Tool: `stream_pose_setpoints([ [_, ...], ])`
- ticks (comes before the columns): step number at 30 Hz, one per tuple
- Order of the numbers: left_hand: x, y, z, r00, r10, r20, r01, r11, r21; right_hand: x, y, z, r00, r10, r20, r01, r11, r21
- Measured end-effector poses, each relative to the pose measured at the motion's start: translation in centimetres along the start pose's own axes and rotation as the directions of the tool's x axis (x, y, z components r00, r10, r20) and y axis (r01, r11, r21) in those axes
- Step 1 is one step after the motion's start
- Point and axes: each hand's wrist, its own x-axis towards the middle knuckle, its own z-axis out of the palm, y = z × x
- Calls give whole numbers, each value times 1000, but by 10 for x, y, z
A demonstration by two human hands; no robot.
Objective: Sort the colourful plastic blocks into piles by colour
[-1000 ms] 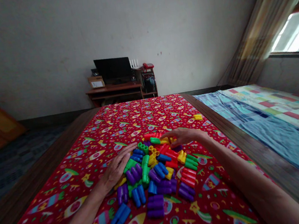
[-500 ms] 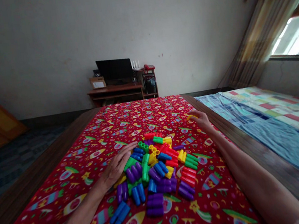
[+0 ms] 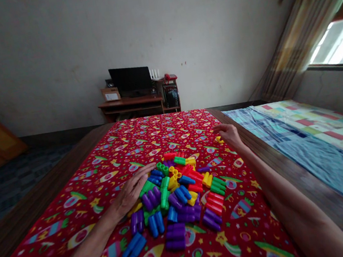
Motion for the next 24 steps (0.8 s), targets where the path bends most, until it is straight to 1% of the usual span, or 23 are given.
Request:
stream_pose_setpoints([
  [1, 0, 1, 0, 1000, 3, 1, -3, 1000, 5, -4, -13, 7, 985, -69, 156, 68, 998, 13],
  [2, 0, 1, 0, 1000, 5, 1, -5, 1000, 11, -9, -26, 14, 932, -146, 332, 146, 989, 24],
  [3, -1, 2, -1, 1000, 8, 0, -8, 1000, 16, -15, -38, 22, 842, -214, 495, 230, 973, 29],
  [4, -1, 2, -1, 1000, 10, 0, -10, 1000, 20, -22, -49, 30, 742, -259, 619, 312, 950, 22],
  [5, -1, 2, -1, 1000, 10, 0, -10, 1000, 22, -29, -57, 37, 663, -277, 695, 386, 923, 0],
  [6, -1, 2, -1, 1000, 10, 1, -10, 1000, 19, -35, -64, 42, 617, -283, 734, 448, 894, -32],
  [7, -1, 2, -1, 1000, 9, 1, -9, 1000, 14, -40, -68, 47, 599, -286, 748, 494, 867, -65],
  [8, -1, 2, -1, 1000, 7, -2, -7, 1000, 8, -42, -69, 49, 600, -291, 745, 523, 847, -90],
  [9, -1, 2, -1, 1000, 4, -3, -4, 1000, 1, -41, -67, 50, 616, -296, 730, 534, 838, -112],
  [10, -1, 2, -1, 1000, 1, -4, -1, 1000, -4, -39, -63, 49, 649, -296, 700, 530, 837, -137],
  [11, -1, 2, -1, 1000, -2, -3, 2, 1000, -7, -34, -56, 46, 702, -291, 650, 511, 842, -175],
  [13, -1, 2, 0, 1000, -3, -1, 3, 1000, -8, -21, -38, 38, 839, -264, 476, 432, 855, -287],
  [14, 0, 2, 0, 1000, -3, -3, 3, 1000, -8, -14, -27, 32, 893, -255, 370, 386, 857, -340],
  [15, 0, 1, 0, 1000, -4, -4, 4, 1000, -8, -8, -16, 27, 927, -254, 277, 348, 856, -382],
  [17, 0, 1, 0, 1000, -1, -6, 1, 1000, -4, 1, 6, 17, 954, -258, 149, 298, 848, -439],
  [20, 0, 0, 0, 1000, 8, 2, -8, 1000, 7, 4, 28, 5, 974, -210, 81, 222, 831, -510],
  [22, 0, 0, 0, 1000, 10, 1, -10, 1000, 11, 3, 31, 1, 987, -148, 54, 153, 812, -563],
  [24, 0, -1, 0, 1000, 4, 4, -4, 1000, 7, 1, 23, 1, 992, -122, 30, 116, 794, -596],
])
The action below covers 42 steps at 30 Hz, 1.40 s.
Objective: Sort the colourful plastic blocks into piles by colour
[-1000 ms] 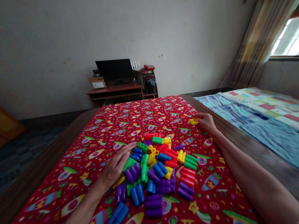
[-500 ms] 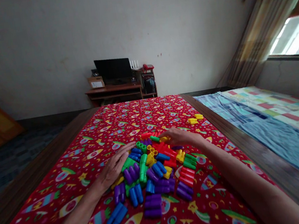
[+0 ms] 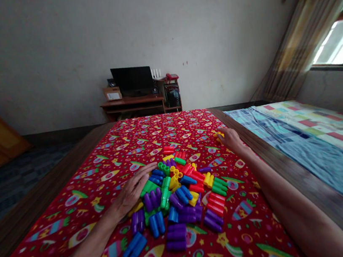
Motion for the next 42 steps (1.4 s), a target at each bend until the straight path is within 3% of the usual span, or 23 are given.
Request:
stream_pose_setpoints([
  [3, 0, -1, 0, 1000, -1, 5, 1, 1000, -13, -2, -28, -10, 998, -57, 5, 56, 998, 32],
  [5, 0, -3, 0, 1000, 4, 2, -4, 1000, -18, -7, -56, -14, 978, -185, 99, 172, 977, 128],
  [6, 0, -3, 0, 1000, 5, 3, -5, 1000, -18, -11, -71, -15, 947, -275, 169, 240, 950, 197],
  [8, 0, -4, 0, 1000, 0, 3, 0, 1000, -15, -22, -99, -13, 833, -474, 287, 369, 860, 352],
  [10, 0, -4, 1, 1000, -2, -1, 2, 1000, -10, -33, -121, -9, 726, -606, 326, 440, 773, 457],
  [12, 0, -4, 1, 1000, 0, -7, 0, 1000, -6, -40, -132, -7, 702, -619, 352, 442, 766, 467],
  [15, -1, -1, 1, 1000, 7, -8, -7, 1000, -1, -42, -130, -12, 747, -505, 433, 371, 857, 359],
  [17, -1, 2, 0, 1000, 11, -3, -11, 1000, 8, -39, -124, -20, 730, -441, 522, 332, 897, 293],
  [21, -1, 11, -2, 1000, 4, 7, -5, 999, 38, -32, -114, -37, 651, -358, 670, 300, 931, 206],
  [24, -1, 13, -2, 1000, 19, 5, -20, 998, 55, -28, -109, -42, 588, -369, 719, 333, 921, 200],
  [27, 0, 11, -2, 999, 34, 6, -34, 998, 49, -23, -103, -41, 460, -509, 728, 314, 860, 403],
  [29, 0, 10, -2, 999, 37, 7, -37, 998, 41, -22, -99, -36, 404, -594, 696, 248, 803, 541],
  [31, 0, 10, -2, 999, 36, 6, -37, 999, 40, -21, -97, -29, 398, -610, 685, 173, 784, 597],
  [37, 0, 12, -2, 999, 52, -9, -51, 996, 80, -15, -84, -13, 446, -566, 693, -48, 758, 651],
  [40, 0, 11, -2, 998, 68, -11, -67, 993, 98, -9, -72, -19, 497, -545, 675, -78, 746, 661],
  [42, -1, 12, -2, 998, 65, -14, -64, 994, 93, -8, -69, -25, 464, -544, 699, -42, 775, 631],
])
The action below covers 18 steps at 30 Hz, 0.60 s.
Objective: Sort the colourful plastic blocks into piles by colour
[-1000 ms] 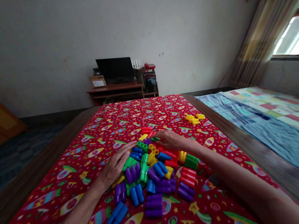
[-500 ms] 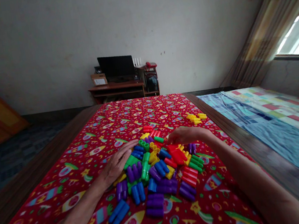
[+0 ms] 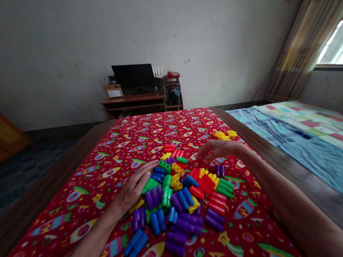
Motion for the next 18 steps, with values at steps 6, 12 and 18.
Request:
stream_pose_setpoints([
  [6, -1, 2, -1, 1000, -30, 2, 30, 999, -32, 1, -17, 20, 985, 153, 73, -127, 952, -278],
  [12, 0, -7, 1, 999, -35, 19, 37, 995, -96, 6, -18, 24, 990, 141, 20, -129, 945, -299],
  [18, 0, -13, 4, 1000, -22, 16, 24, 995, -96, 2, -18, 20, 994, 41, 104, -15, 971, -237],
])
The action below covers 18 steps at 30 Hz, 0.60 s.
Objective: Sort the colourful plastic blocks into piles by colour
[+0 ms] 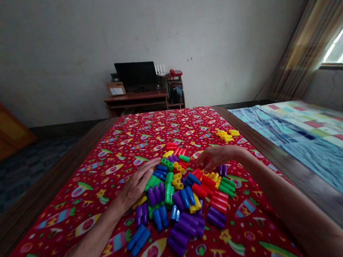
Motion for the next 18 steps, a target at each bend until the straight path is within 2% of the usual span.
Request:
stream_pose_setpoints([
  [6, -1, 1, 0, 1000, 12, 1, -12, 1000, 20, 6, -22, 15, 999, -25, -27, 20, 987, -160],
  [8, 0, 2, 0, 1000, 14, 0, -14, 1000, 11, 5, -21, 11, 999, -25, -45, 19, 993, -113],
  [11, 0, 3, -1, 1000, 12, 2, -12, 1000, 2, -5, -4, -8, 988, -34, -152, 38, 999, 21],
  [13, 0, 3, -1, 1000, 7, 7, -7, 1000, 6, -18, 15, -24, 961, -9, -275, 33, 996, 83],
  [16, 0, 3, -1, 1000, -5, 4, 5, 1000, 7, -39, 45, -41, 884, 96, -458, -23, 987, 161],
  [18, -1, 2, 0, 1000, -13, 1, 13, 1000, 8, -50, 60, -45, 838, 160, -521, -55, 976, 210],
])
